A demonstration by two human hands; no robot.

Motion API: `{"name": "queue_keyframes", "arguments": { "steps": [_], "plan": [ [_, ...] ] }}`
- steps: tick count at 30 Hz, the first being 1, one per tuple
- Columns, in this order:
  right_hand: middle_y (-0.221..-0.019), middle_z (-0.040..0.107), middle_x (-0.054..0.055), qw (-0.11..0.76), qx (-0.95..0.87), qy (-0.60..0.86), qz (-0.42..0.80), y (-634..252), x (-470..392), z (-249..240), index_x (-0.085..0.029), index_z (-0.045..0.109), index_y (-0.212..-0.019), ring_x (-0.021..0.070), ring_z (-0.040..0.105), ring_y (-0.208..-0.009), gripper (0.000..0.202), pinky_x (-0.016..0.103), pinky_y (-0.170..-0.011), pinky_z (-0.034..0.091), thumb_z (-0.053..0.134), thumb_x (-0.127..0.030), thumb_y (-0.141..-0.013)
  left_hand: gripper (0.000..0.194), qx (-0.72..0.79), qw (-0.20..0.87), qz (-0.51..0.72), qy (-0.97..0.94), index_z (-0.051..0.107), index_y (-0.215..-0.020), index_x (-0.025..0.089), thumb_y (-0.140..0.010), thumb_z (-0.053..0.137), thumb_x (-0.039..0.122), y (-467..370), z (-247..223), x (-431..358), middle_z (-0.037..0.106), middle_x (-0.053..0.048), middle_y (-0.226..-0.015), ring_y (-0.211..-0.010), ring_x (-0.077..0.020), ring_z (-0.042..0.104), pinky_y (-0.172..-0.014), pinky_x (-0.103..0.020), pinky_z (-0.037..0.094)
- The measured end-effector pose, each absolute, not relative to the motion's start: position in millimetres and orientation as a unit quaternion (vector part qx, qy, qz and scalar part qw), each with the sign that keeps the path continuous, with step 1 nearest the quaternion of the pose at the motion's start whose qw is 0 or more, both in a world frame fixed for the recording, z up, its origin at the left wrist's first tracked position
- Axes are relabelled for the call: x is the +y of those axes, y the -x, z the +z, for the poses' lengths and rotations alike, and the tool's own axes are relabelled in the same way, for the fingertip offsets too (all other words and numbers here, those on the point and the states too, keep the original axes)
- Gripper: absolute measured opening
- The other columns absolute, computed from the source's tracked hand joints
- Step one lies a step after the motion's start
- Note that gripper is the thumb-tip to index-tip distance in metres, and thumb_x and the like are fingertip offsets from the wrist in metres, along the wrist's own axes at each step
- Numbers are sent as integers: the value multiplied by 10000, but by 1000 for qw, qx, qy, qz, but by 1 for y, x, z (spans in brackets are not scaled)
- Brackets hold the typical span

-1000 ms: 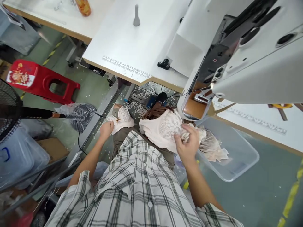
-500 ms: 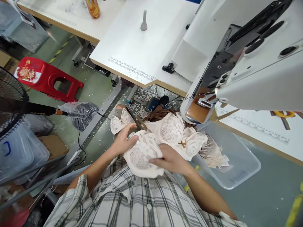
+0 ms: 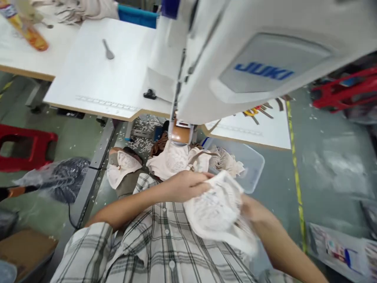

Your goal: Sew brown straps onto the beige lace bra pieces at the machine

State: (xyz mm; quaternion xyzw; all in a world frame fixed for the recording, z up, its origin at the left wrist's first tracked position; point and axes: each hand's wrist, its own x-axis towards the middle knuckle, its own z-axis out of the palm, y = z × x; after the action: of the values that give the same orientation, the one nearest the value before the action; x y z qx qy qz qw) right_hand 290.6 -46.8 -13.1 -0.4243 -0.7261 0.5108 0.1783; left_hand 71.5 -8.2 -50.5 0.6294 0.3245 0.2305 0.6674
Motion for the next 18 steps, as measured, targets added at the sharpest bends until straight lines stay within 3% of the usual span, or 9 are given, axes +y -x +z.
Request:
{"name": "queue_keyframes", "arguments": {
  "steps": [3,7,10,13,16,18],
  "plan": [
    [-805,661,70,277,-498,479,667,-285,-24,-79,-225,623,-902,240,678,-766,441,366,-651,567,469,-639,-916,303,379,634,167,-653,530,-699,174,-944,482,346,-72,-91,-12,502,35,-644,-620,-112,459,-575,-230,316],
    [-568,444,-65,453,-257,529,671,-315,-8,-109,-249,546,-820,132,528,-520,329,313,-601,568,651,-561,-824,280,390,562,73,-726,613,-774,180,-949,469,344,-42,-103,-20,609,-1,-703,-640,-135,508,-590,-238,321],
    [-523,295,-109,535,-192,522,636,-361,3,-105,-249,539,-783,85,351,-432,309,253,-549,550,761,-463,-764,319,424,511,31,-747,646,-791,194,-967,421,335,-8,-97,-21,658,-31,-757,-680,-162,551,-611,-249,342],
    [-516,234,-121,609,-173,501,590,-402,13,-103,-234,525,-747,61,250,-410,311,187,-488,499,782,-407,-772,306,464,508,7,-726,680,-889,224,-967,423,371,22,-94,-18,697,-40,-840,-752,-192,608,-638,-251,386],
    [-512,222,-119,650,-165,503,546,-426,24,-104,-226,522,-723,52,194,-392,289,166,-409,425,723,-398,-838,310,522,491,-18,-697,697,-944,252,-948,450,439,45,-97,-14,707,-38,-829,-706,-207,618,-590,-258,396],
    [-525,291,-112,665,-150,506,528,-435,31,-103,-223,524,-720,46,174,-391,275,162,-370,377,674,-389,-879,320,570,463,-3,-679,709,-979,256,-918,491,482,57,-103,-10,716,-42,-849,-697,-212,619,-574,-262,408]
  ]
}}
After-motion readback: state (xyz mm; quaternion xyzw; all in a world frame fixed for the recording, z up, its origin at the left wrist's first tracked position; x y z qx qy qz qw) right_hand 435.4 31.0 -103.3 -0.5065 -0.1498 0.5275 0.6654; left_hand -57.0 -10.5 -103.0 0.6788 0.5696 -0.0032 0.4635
